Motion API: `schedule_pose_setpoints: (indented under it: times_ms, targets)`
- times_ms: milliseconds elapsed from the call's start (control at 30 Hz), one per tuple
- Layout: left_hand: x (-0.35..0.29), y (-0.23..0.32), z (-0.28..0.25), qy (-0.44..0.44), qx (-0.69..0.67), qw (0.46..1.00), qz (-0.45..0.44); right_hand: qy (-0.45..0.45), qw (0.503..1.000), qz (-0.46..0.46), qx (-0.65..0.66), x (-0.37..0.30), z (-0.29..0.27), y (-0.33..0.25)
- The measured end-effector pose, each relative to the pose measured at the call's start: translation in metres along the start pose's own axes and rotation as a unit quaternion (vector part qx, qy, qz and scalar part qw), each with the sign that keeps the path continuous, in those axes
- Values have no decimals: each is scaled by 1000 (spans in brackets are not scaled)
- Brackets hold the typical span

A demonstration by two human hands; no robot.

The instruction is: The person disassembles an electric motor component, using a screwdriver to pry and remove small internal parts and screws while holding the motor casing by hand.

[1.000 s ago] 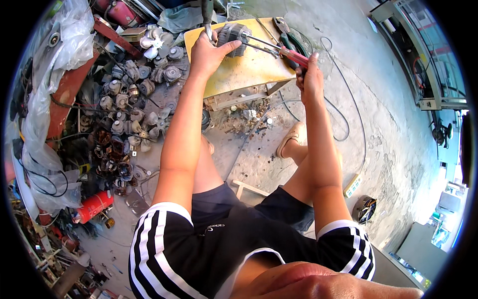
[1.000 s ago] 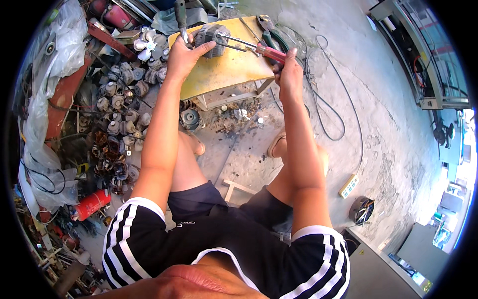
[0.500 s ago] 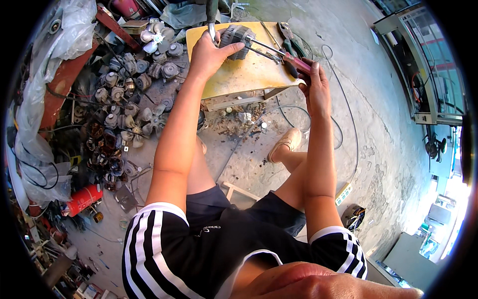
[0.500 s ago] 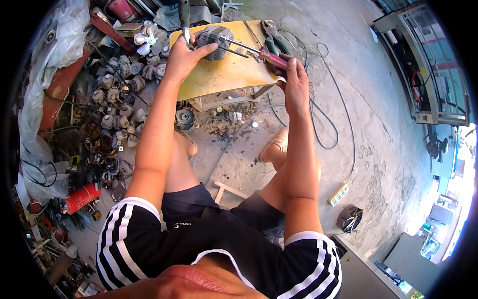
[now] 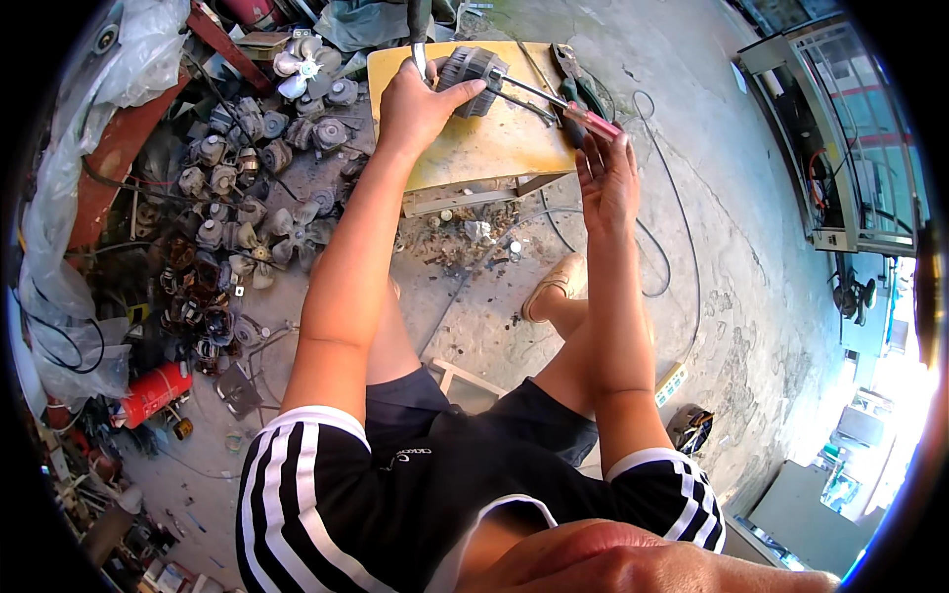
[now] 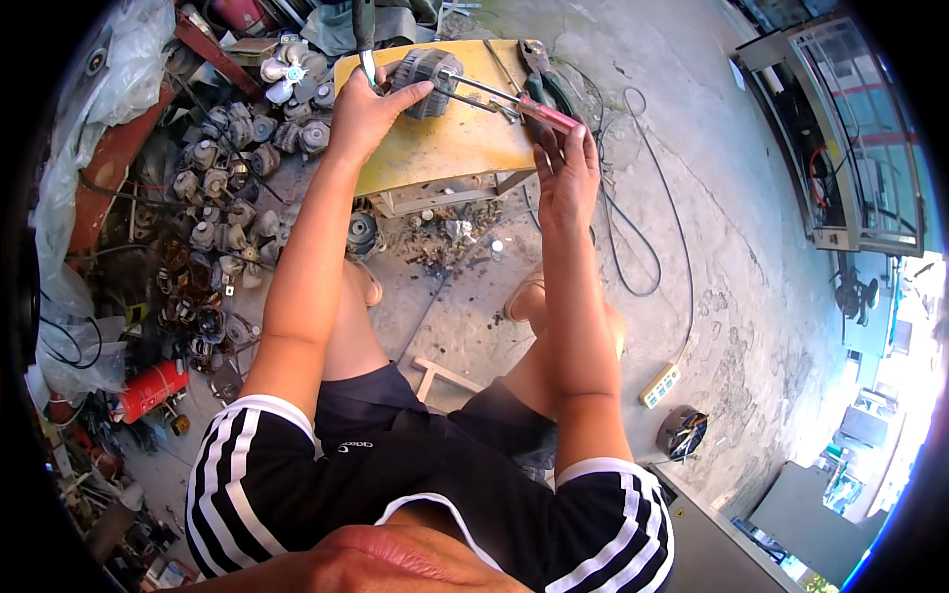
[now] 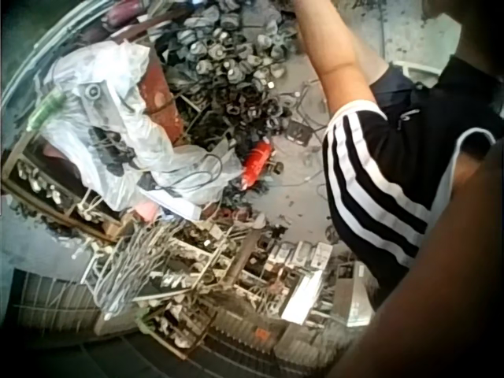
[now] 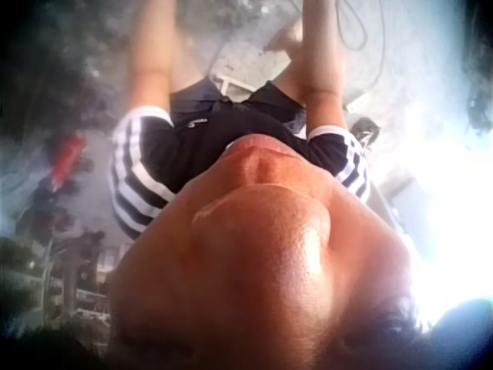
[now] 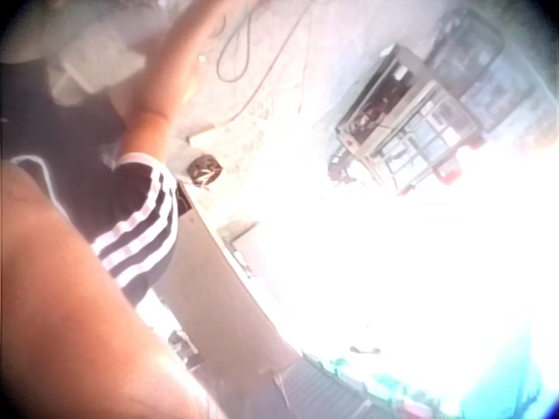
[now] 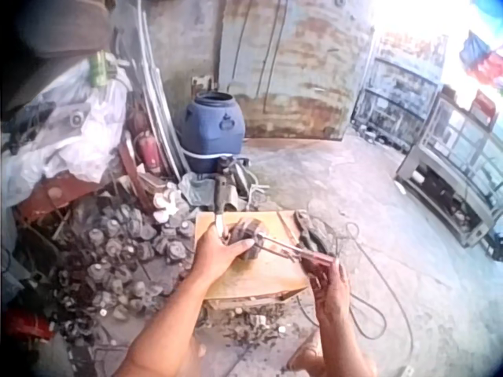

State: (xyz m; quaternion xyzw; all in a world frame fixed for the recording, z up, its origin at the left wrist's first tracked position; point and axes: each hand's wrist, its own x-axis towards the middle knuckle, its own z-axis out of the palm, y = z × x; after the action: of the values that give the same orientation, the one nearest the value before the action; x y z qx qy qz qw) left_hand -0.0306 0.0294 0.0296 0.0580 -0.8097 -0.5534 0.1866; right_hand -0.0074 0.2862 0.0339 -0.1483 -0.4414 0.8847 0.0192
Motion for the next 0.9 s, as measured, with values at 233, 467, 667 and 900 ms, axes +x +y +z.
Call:
schedule_pose_setpoints:
  times_ms: [233,467,667,900]
  targets:
    - [-6,12,2,20,40,999,-25,-15,998,-30,54,11,-5,14]
    - [-5,9,3,18,35,999,-29,-2,943,75,326,35,-14,13]
    - [-10,16,4,27,57,998,-11,34,936,84,339,46,-7,9]
    - [-10,16,0,36,64,997,-28,119,978,46,163,23,18,11]
